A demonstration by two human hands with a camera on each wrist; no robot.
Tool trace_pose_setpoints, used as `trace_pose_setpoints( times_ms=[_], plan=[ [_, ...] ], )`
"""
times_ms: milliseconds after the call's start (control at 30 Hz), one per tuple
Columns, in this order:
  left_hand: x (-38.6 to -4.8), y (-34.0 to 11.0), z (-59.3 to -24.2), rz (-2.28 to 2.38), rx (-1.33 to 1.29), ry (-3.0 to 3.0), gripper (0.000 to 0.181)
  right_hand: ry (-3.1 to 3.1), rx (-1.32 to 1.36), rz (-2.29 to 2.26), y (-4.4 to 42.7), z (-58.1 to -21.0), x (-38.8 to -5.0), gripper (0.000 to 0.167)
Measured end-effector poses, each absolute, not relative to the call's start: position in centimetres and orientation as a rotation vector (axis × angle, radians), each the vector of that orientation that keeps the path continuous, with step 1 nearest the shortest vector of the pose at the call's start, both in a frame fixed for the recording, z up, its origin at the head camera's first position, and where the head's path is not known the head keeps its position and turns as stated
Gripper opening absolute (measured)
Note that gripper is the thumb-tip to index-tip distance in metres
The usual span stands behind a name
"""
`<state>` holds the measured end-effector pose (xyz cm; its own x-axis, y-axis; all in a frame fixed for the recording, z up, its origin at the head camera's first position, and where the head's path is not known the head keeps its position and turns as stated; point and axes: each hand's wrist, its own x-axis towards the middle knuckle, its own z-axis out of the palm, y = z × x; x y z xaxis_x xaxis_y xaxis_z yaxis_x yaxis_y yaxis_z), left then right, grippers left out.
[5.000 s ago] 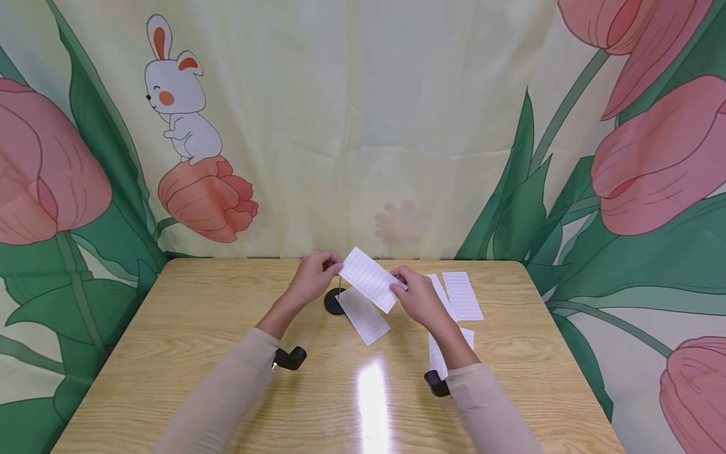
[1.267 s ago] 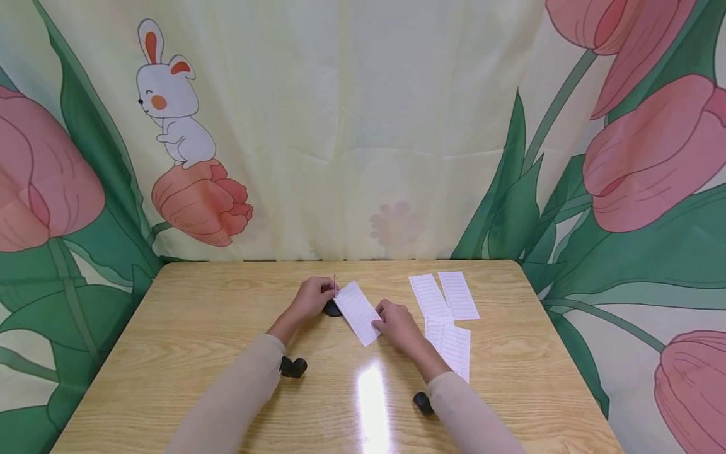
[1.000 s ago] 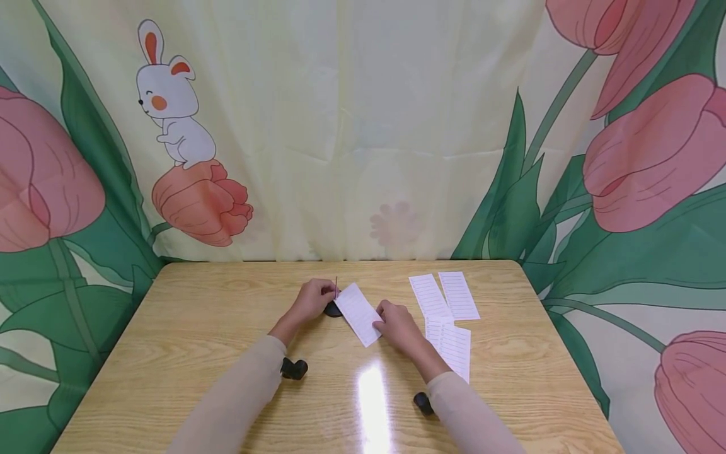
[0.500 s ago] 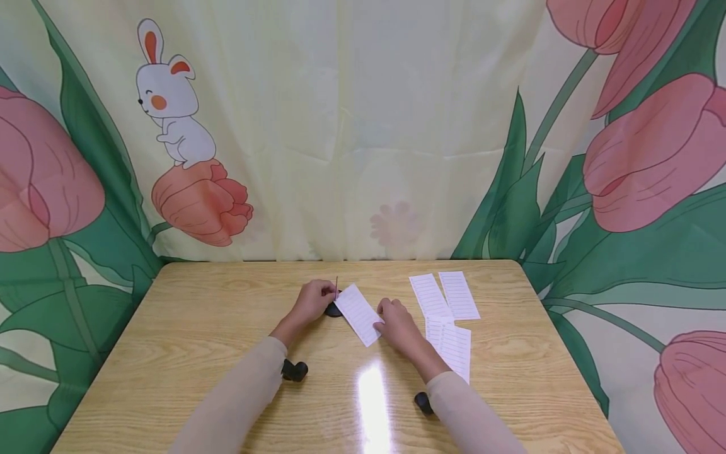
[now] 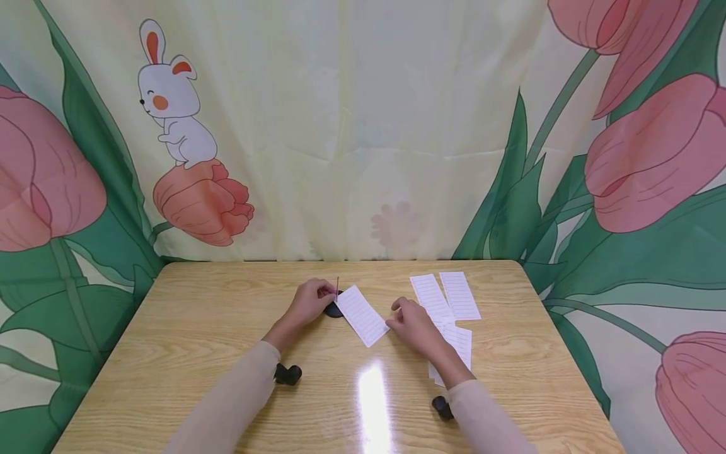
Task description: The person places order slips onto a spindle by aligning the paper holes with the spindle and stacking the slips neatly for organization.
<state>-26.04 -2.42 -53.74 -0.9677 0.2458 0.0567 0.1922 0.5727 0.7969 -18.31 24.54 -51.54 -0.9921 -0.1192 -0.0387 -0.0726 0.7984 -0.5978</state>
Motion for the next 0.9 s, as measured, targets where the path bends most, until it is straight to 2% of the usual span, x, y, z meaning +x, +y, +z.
trace_pose_setpoints(
  times_ms=[200, 567, 900],
  plan=[
    [-25.5, -3.2, -53.4, 1.366, 0.342, 2.728, 0.011, 2.921, -0.168, -0.993, 26.6, -51.4, -17.9, 0.029],
    [-24.6, -4.2, -53.1, 1.303, 0.469, 2.737, 0.051, 2.986, -0.121, -1.031, 30.5, -51.2, -17.3, 0.037],
    [-24.6, -3.9, -53.8, 1.151, 0.484, 2.784, 0.069, 3.035, -0.018, -0.927, 34.7, -50.9, -16.9, 0.05]
  ],
)
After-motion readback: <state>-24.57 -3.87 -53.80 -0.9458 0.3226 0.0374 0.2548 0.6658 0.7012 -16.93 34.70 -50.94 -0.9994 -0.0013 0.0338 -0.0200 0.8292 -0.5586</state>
